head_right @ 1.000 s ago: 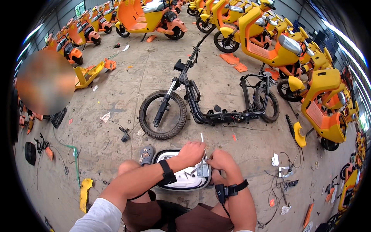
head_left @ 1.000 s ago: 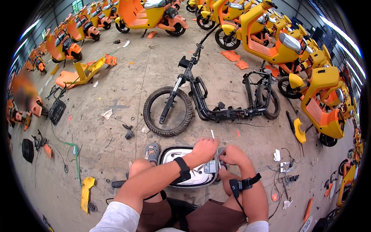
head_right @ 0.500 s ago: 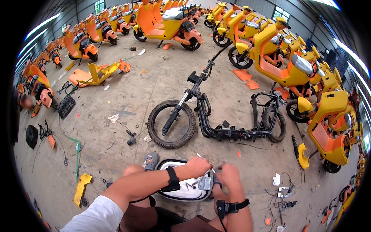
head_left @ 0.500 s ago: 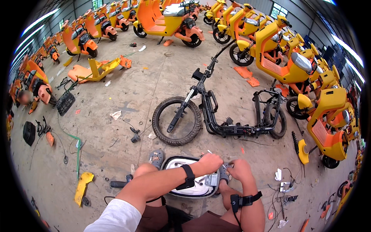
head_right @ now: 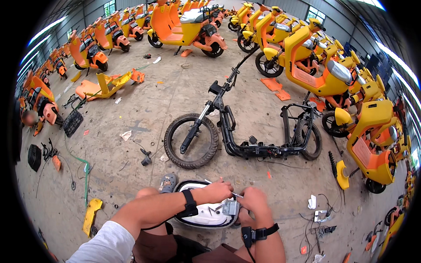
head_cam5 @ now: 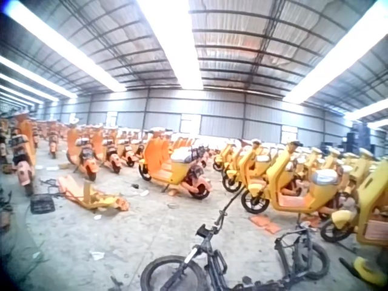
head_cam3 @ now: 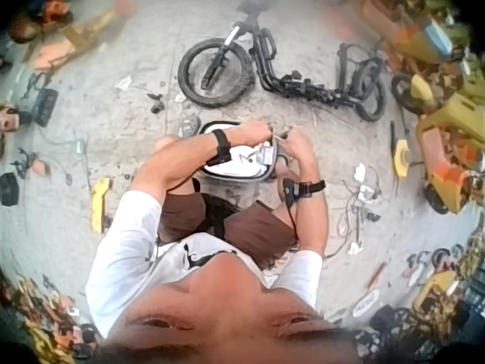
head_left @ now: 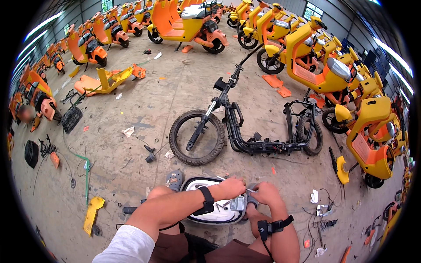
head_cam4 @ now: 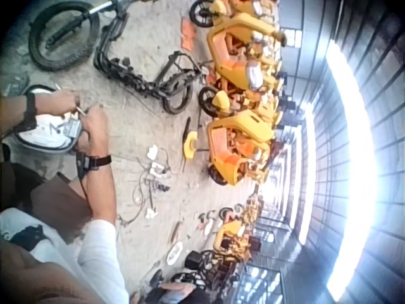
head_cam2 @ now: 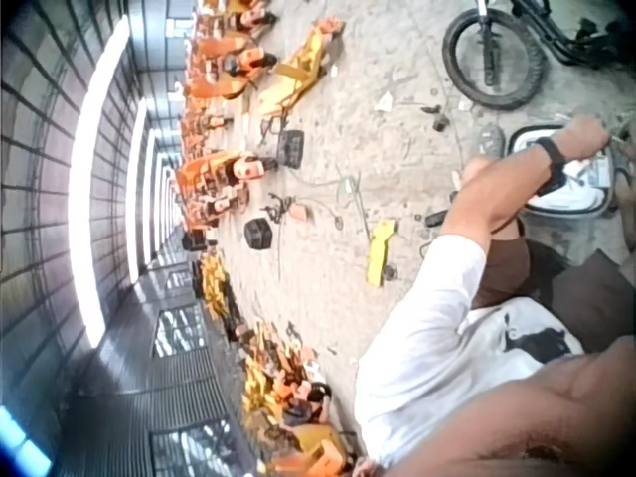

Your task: The person assembles a white scooter component by threading wires through it and securing components with a T-handle wrench while sitting on the floor.

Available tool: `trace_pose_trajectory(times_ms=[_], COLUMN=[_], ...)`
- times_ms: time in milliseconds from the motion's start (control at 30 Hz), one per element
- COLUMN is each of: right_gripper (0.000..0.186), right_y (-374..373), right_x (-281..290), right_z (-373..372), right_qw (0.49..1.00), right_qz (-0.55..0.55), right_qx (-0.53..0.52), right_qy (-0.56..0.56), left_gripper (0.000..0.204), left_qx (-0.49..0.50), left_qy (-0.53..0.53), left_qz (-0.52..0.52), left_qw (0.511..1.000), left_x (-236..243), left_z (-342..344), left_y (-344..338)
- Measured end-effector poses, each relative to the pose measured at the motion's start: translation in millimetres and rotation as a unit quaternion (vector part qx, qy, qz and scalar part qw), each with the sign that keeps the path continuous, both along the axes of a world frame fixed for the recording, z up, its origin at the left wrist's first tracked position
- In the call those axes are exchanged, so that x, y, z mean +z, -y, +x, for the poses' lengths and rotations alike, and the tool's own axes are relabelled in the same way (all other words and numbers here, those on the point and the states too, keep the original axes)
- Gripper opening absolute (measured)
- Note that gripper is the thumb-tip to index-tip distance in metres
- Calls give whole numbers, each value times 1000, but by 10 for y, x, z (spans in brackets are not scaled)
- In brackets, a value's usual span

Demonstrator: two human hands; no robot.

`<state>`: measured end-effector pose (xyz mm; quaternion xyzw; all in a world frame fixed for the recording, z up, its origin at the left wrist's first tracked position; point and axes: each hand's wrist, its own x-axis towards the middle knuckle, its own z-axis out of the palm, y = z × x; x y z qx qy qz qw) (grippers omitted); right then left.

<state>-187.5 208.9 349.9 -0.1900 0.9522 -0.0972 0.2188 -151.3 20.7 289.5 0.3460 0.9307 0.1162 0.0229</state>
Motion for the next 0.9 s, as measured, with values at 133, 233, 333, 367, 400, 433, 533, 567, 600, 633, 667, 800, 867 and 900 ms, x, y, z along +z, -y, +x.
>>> trace_pose_trajectory(times_ms=[133,233,333,367,400,433,533,567,600,633,667,800,867,900], right_gripper=[33,37,39,38,38,35,30,30,30,31,32,34,33,32], right_y=[-1,33,22,42,46,29,-3,-29,-41,-35,-55,-108,-43,-42], right_x=[-1,-4,-76,-66,-54,-44,-15,15,40,65,88,152,101,87], right_z=[-24,13,5,14,16,14,7,6,10,21,42,7,-3,-4], right_qw=[997,993,989,986,983,980,979,984,987,989,988,999,998,997], right_qz=[39,60,14,-9,-33,-50,-102,-117,-132,-143,-152,-36,-19,-10], right_qx=[55,74,73,79,84,97,100,72,44,11,-27,-9,14,24], right_qy=[47,72,131,146,162,168,146,111,76,42,9,22,58,77], left_gripper=[18,25,30,31,32,31,29,28,27,23,20,17,15,16], left_qx=[20,96,187,193,199,189,168,163,158,141,119,105,120,137], left_qy=[-56,-65,75,99,123,126,135,138,141,80,20,-95,6,62], left_qz=[-5,35,100,107,115,125,141,139,137,115,94,6,61,78], left_qw=[998,993,974,970,966,966,966,967,968,980,988,990,991,986], left_x=[290,409,397,380,356,291,91,81,72,62,102,326,211,257], left_z=[8,16,40,56,64,51,6,-1,-3,3,19,34,8,7], left_y=[14,-50,-119,-104,-104,-121,-112,-115,-114,-98,-98,-117,-136,-170])
